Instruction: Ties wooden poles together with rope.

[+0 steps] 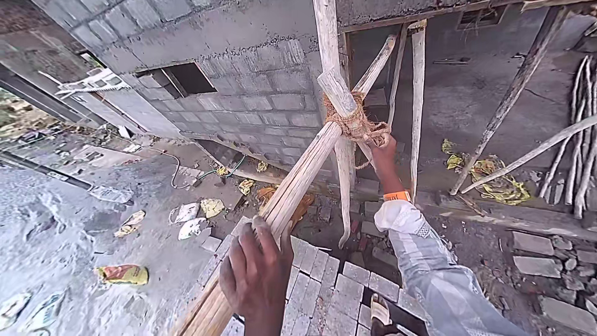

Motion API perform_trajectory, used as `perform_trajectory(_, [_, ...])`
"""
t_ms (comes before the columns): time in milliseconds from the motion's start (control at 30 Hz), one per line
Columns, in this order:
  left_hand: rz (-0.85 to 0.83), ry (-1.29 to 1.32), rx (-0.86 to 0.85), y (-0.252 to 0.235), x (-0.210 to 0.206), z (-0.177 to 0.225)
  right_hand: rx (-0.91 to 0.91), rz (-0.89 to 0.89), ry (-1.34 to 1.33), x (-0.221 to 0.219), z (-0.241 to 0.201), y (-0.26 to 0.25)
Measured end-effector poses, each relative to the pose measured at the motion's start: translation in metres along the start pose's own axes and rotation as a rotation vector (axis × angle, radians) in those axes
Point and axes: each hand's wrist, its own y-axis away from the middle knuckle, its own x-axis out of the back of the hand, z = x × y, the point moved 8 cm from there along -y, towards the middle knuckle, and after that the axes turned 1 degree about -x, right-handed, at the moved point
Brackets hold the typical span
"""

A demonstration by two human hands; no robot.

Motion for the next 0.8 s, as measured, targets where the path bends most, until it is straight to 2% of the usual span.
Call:
perform_trajectory(67, [-0.013, -0.008, 0.018, -0.001, 0.0, 0.002, 0.015, 0.043, -0.176, -0.005, 0.008, -0.001])
perform_trajectory(200, [-0.049, 0.015, 0.037, -0.002, 0.003, -0.001, -0.099, -0.003, -0.277, -0.008, 0.008, -0.003])
perform_trajectory(300, [-0.038, 0.293, 0.049, -0.005, 0.016, 0.006, -0.106, -0.09, -0.245, -0.01, 0.01, -0.006])
perform_trajectory(367, [0.041, 0.52, -0.017, -0.015, 0.025, 0.032, 0.033, -0.12, -0.128, -0.014, 0.006, -0.004])
perform_trajectory(467, [0.07, 0.746, -0.241, -0.046, 0.018, 0.107, 0.17, -0.12, 0.124, -0.018, -0.006, 0.006])
perform_trajectory(533, [-0.048, 0.856, -0.392, -0.078, -0.006, 0.164, 0.201, -0.106, 0.251, -0.02, -0.01, 0.01])
perform_trajectory(567, [-0.161, 0.907, -0.45, -0.095, -0.02, 0.192, 0.222, -0.089, 0.299, -0.019, -0.012, 0.014])
perform_trajectory(667, [-0.478, 0.911, -0.52, -0.139, -0.057, 0.261, 0.17, -0.099, 0.408, -0.016, -0.015, 0.019])
perform_trajectory(733, [-0.636, 0.843, -0.535, -0.153, -0.068, 0.284, 0.06, -0.18, 0.565, -0.018, -0.018, 0.014])
perform_trajectory(800, [-0.772, 0.766, -0.558, -0.16, -0.064, 0.29, 0.009, -0.236, 0.634, -0.016, -0.015, 0.007])
